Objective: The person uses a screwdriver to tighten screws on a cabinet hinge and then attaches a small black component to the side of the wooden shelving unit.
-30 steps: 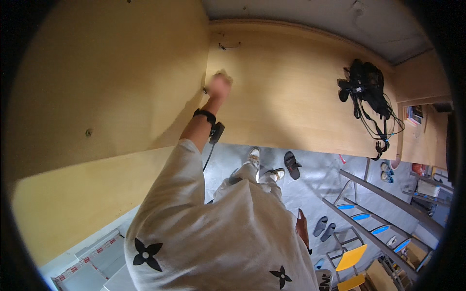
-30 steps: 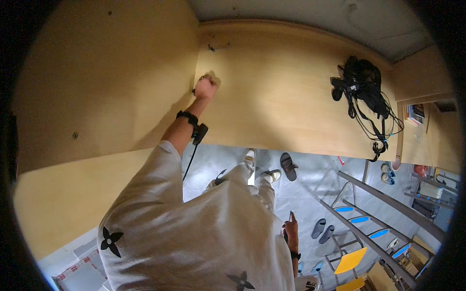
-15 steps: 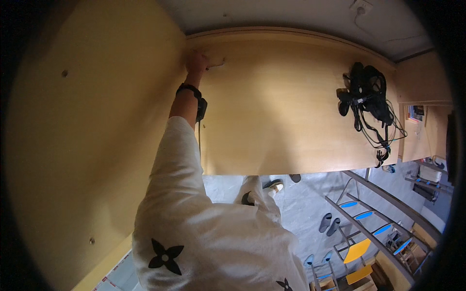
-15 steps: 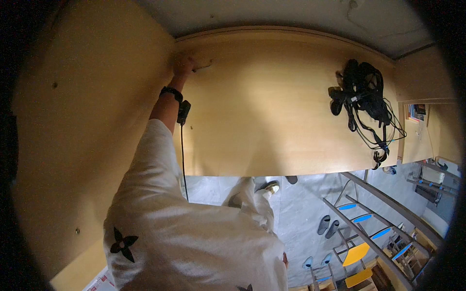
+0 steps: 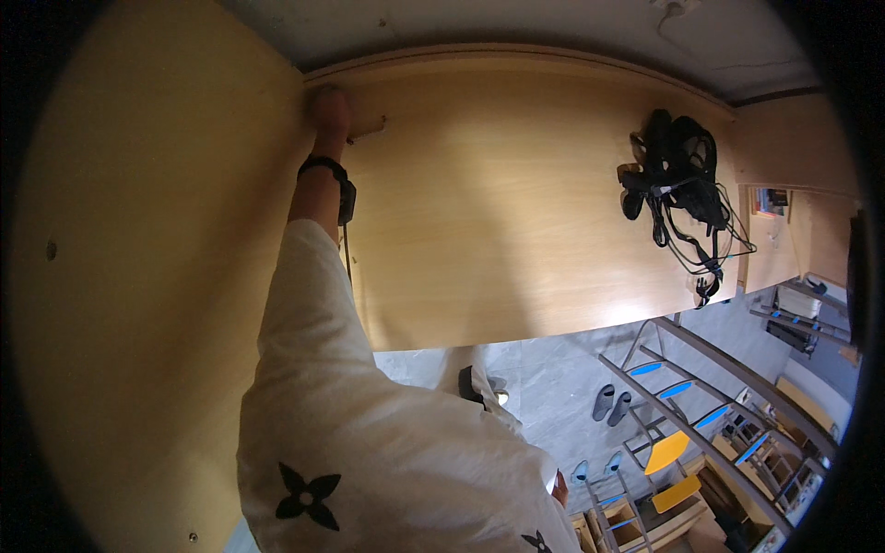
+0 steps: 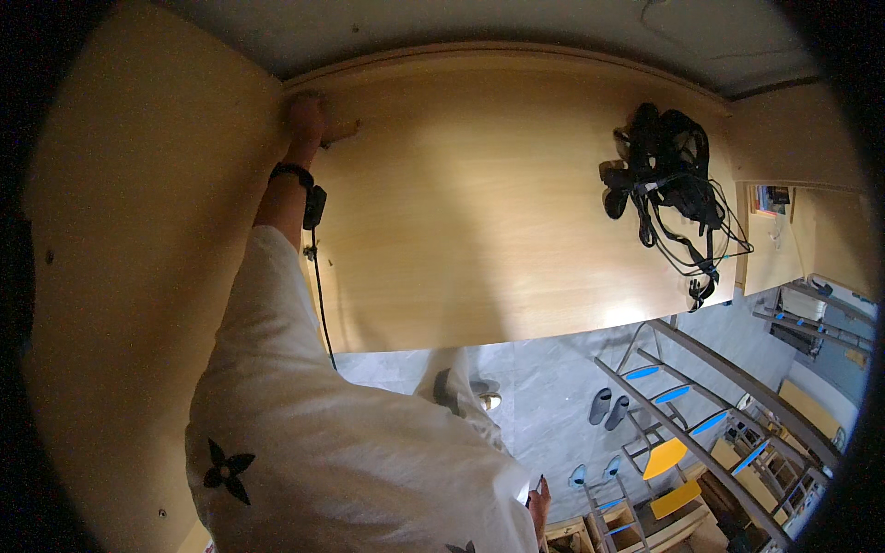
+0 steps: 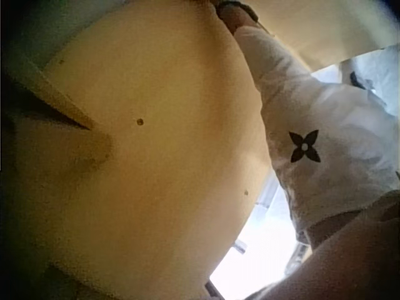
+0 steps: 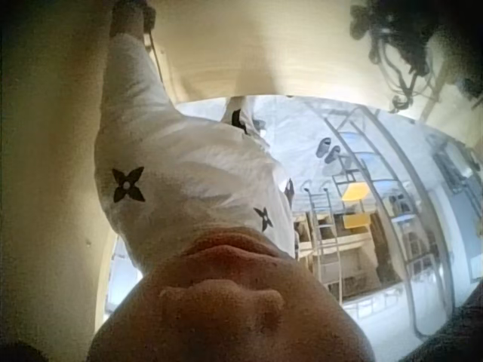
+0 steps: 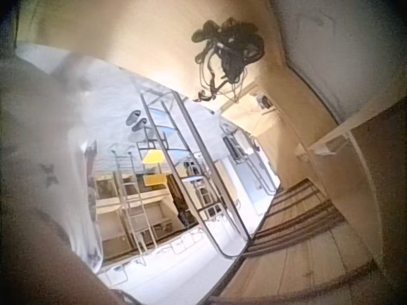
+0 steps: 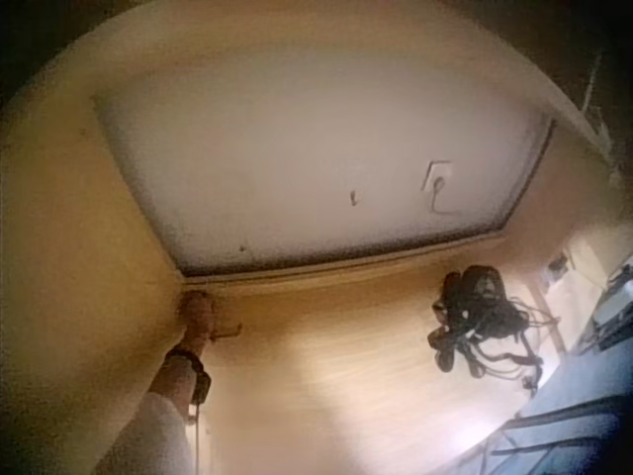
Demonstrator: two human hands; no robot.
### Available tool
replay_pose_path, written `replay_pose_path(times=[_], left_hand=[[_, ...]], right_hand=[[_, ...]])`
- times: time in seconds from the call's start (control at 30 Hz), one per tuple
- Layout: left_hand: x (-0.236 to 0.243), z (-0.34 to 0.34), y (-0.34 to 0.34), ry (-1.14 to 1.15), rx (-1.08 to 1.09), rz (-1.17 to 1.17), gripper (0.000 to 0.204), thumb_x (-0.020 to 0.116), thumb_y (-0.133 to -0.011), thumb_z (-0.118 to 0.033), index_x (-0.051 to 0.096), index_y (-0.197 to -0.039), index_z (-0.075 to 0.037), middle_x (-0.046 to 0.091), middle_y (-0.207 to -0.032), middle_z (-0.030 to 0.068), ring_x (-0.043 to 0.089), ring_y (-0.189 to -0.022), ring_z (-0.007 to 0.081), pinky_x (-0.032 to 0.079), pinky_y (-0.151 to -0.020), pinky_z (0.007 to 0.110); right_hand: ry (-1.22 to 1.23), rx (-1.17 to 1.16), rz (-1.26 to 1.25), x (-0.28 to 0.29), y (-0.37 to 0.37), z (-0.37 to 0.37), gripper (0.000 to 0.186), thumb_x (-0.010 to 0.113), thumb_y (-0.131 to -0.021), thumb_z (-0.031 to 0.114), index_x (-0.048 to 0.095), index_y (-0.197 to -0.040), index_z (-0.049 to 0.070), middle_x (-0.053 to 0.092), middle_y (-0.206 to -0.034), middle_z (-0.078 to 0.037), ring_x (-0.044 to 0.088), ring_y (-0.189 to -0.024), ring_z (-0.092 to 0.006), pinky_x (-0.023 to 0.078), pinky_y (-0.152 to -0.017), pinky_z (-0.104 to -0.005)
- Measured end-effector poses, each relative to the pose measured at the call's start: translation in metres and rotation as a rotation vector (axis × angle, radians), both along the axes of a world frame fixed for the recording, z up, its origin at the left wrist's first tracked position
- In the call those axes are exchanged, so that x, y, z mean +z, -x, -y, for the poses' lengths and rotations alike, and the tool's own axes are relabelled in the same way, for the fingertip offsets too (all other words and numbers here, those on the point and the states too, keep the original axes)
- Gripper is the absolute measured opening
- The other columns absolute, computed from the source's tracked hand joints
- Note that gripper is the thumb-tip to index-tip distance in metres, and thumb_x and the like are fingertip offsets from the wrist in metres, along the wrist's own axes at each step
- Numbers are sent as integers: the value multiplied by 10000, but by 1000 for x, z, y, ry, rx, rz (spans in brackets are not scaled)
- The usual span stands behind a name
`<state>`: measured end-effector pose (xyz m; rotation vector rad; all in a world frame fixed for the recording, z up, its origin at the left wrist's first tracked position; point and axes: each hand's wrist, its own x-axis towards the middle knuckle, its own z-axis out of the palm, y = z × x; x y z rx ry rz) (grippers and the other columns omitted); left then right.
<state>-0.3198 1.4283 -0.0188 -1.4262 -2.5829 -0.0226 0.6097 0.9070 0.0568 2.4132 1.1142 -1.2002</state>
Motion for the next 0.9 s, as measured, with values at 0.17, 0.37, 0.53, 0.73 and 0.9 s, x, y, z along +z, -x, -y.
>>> replay_pose_path(times=[0.17,0.37,0.53,0.73,0.9], left_hand=[[-3,-9,-12,14,79,112,151,566,-841,-120,679,-825,-20,644,-821,183,627,-768,302,515,-704,413],[8,1,-42,-122,204,432,141,605,-798,-145,672,-783,-22,654,-815,139,628,-744,250,518,-677,365],[59,8,-164,-733,251,1137,89,618,-777,-102,647,-805,-23,639,-871,96,609,-766,210,496,-680,302],[150,108,-357,-746,171,2273,138,627,-787,34,595,-922,29,614,-861,83,630,-802,194,549,-716,315],[200,229,-424,-708,-37,2351,146,602,-827,8,600,-973,25,625,-910,92,618,-842,188,528,-764,306]], right_hand=[[-115,121,6,-12,-40,32,571,500,-770,63,421,-1336,49,646,-843,-192,605,-614,-245,490,-531,-342],[-181,398,-60,-21,-40,-15,573,492,-760,72,428,-1329,39,644,-926,-222,629,-701,-267,504,-601,-355],[66,104,-202,59,80,-175,656,471,-767,30,345,-1399,158,534,-519,-65,418,-300,-139,362,-290,-322],[-337,528,-367,101,161,-296,570,378,-851,59,341,-1412,156,515,-560,-51,483,-442,-130,422,-420,-310],[-257,706,-1109,210,248,-335,557,354,-909,-9,305,-1432,178,459,-552,-8,424,-428,-83,405,-421,-245]])
